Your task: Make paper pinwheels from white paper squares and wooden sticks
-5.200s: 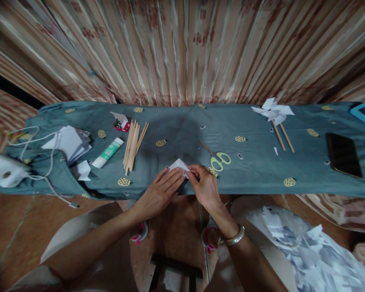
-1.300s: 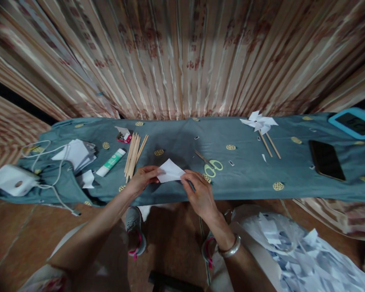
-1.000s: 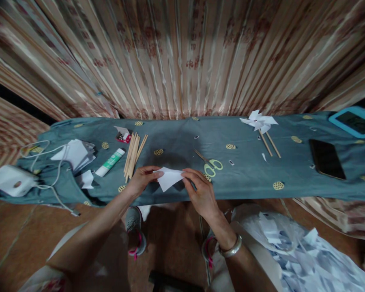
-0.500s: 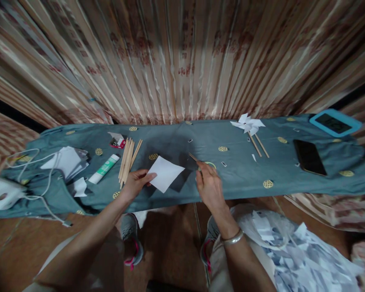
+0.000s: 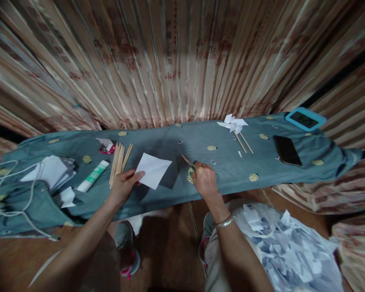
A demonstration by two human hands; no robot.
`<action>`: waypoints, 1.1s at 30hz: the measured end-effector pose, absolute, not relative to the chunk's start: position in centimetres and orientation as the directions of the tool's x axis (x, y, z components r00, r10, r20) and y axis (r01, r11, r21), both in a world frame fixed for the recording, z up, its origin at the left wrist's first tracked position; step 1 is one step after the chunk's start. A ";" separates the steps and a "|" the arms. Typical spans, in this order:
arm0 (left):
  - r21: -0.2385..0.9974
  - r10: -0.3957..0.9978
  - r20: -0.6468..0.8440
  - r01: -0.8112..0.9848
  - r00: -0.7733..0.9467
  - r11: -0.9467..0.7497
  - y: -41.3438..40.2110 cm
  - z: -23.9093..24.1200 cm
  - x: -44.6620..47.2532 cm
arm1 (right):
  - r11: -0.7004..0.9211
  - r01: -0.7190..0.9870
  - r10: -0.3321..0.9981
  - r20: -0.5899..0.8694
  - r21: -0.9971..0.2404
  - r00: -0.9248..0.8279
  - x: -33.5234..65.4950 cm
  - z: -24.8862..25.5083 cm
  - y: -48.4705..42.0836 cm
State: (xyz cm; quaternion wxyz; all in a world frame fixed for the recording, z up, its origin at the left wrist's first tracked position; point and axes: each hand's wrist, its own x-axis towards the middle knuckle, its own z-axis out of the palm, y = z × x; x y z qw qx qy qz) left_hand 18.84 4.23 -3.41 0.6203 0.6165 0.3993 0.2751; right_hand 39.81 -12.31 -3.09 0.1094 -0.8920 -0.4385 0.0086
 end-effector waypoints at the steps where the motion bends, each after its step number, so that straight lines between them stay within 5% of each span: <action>1: 0.987 0.841 -0.143 0.136 0.522 0.084 4.4 -3.4 18.9 | -0.602 0.763 0.772 0.072 -0.236 0.631 39.8 -3.1 -12.4; 4: 0.994 0.864 -0.105 0.089 0.493 0.070 4.7 -3.2 19.0 | -0.590 0.615 0.716 0.014 -0.523 0.698 39.6 -3.3 -12.6; 8: 0.999 0.894 -0.047 0.011 0.445 0.047 5.2 -3.0 19.0 | -0.337 0.072 0.698 -0.197 -0.939 0.689 38.4 -3.2 -12.3; 13: 0.999 0.919 0.013 -0.033 0.394 0.000 5.8 -2.6 18.6 | -0.166 -0.374 0.790 -0.350 -0.913 0.504 34.5 -2.0 -11.8; 22: 0.999 0.936 0.035 -0.002 0.351 -0.037 7.2 -2.6 17.5 | -0.224 -0.263 0.927 -0.289 -0.938 0.240 31.2 -3.8 -13.1; 33: 0.995 0.900 0.076 0.024 0.429 -0.095 6.2 -2.6 18.0 | -0.243 -0.245 0.939 -0.291 -0.939 0.184 30.6 -4.1 -12.4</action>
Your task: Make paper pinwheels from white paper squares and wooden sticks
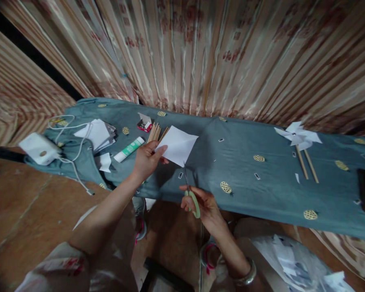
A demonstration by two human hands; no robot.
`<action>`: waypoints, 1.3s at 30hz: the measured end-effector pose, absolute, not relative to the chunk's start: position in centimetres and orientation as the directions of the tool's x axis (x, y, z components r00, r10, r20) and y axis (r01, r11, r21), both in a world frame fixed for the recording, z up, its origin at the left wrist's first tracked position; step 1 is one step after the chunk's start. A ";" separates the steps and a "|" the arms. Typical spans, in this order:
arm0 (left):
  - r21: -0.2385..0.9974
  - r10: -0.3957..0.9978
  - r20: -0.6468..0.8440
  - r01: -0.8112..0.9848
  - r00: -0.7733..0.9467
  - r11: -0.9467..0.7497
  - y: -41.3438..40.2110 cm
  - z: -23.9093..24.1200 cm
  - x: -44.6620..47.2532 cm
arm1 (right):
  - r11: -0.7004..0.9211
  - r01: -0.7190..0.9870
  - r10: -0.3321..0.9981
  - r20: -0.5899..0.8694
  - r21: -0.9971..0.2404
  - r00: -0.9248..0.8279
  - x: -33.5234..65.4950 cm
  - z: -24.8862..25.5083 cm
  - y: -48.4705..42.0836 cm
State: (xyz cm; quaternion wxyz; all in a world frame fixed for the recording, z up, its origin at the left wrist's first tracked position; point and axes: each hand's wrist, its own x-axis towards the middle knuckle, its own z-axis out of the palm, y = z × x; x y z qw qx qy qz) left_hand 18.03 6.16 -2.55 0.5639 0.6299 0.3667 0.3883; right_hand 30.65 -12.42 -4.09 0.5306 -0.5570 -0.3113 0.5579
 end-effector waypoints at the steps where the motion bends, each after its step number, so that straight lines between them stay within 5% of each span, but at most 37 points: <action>1: 0.995 0.896 0.074 0.029 0.439 -0.097 6.1 -2.7 18.1 | -0.243 -0.244 0.938 -0.292 -0.939 0.185 30.7 -4.1 -12.4; 39: 0.993 0.893 0.027 0.087 0.449 -0.074 5.1 -2.5 18.5 | -0.240 -0.258 0.929 -0.299 -0.936 0.219 30.7 -3.3 -12.0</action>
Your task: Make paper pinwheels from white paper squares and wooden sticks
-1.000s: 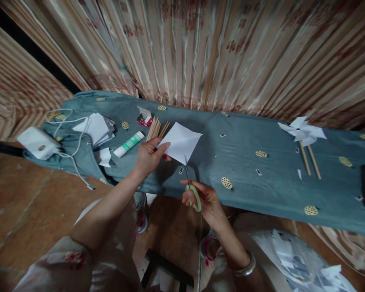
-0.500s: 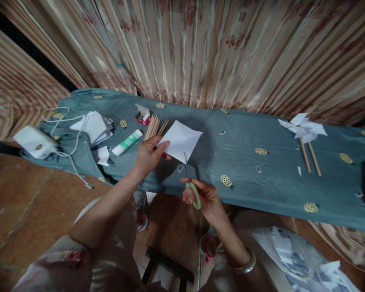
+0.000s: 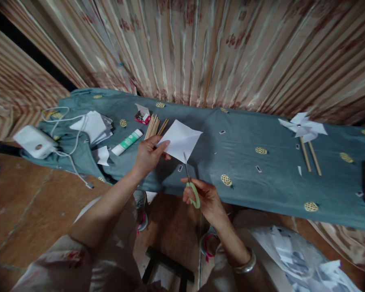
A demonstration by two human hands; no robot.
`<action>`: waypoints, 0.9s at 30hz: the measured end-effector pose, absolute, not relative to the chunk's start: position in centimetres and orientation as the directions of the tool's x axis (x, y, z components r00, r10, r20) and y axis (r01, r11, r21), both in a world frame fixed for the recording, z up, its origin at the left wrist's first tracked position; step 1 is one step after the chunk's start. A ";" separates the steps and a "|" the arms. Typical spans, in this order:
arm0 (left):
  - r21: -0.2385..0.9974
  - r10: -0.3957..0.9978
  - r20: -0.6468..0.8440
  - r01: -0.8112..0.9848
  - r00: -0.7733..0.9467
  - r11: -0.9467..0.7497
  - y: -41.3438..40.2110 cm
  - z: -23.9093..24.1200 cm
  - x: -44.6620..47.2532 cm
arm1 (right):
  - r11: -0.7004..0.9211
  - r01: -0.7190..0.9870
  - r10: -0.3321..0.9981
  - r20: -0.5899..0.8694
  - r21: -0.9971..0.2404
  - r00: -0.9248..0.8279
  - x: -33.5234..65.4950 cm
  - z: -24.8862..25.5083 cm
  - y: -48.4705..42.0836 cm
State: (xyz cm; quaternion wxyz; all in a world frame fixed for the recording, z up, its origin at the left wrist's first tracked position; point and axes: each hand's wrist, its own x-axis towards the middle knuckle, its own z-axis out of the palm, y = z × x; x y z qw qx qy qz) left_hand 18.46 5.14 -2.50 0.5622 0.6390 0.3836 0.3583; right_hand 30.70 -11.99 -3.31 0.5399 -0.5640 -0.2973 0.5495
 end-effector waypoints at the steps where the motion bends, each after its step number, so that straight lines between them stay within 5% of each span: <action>1: 0.994 0.891 0.022 0.086 0.453 -0.068 5.1 -2.6 18.5 | -0.241 -0.253 0.928 -0.299 -0.937 0.222 30.7 -3.3 -12.0; 27: 0.998 0.855 0.032 0.026 0.518 -0.053 4.8 -3.3 18.5 | -0.241 -0.239 0.929 -0.295 -0.941 0.225 30.7 -3.3 -12.0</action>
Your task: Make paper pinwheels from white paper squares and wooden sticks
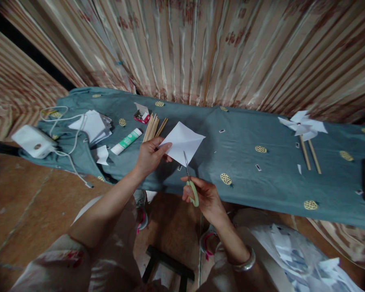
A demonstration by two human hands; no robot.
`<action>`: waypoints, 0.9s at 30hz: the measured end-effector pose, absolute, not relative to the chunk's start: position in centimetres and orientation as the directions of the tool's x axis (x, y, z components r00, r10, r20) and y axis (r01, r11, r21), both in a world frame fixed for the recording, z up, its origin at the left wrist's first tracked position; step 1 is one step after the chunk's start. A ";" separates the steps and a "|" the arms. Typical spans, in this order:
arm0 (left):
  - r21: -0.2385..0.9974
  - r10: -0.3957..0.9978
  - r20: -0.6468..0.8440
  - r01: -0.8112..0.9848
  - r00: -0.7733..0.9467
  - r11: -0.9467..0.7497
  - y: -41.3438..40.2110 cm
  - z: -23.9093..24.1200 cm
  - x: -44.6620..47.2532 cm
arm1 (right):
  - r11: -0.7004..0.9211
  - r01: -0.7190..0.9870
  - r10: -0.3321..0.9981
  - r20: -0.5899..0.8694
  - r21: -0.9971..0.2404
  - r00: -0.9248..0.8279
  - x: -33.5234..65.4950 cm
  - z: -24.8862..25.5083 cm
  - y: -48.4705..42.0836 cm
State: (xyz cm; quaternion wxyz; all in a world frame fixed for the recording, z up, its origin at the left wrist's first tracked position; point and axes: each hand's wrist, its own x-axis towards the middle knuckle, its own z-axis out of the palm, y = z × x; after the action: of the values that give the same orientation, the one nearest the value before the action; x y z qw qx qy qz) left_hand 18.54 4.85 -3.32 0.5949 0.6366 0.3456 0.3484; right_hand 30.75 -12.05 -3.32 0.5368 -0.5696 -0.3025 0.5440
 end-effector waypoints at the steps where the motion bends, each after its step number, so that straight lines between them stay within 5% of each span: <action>1: 0.998 0.854 0.033 0.021 0.520 -0.051 4.9 -3.3 18.5 | -0.241 -0.251 0.927 -0.299 -0.937 0.225 30.7 -3.4 -12.0; 27: 0.999 0.823 0.010 0.020 0.568 -0.026 4.4 -3.5 18.8 | -0.231 -0.225 0.920 -0.288 -0.947 0.265 30.7 -3.4 -12.0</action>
State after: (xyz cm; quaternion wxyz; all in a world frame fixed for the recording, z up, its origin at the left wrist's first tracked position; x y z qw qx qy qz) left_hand 18.79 4.36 -3.54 0.6145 0.6375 0.3307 0.3266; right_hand 30.71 -11.98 -3.39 0.5430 -0.5813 -0.2990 0.5271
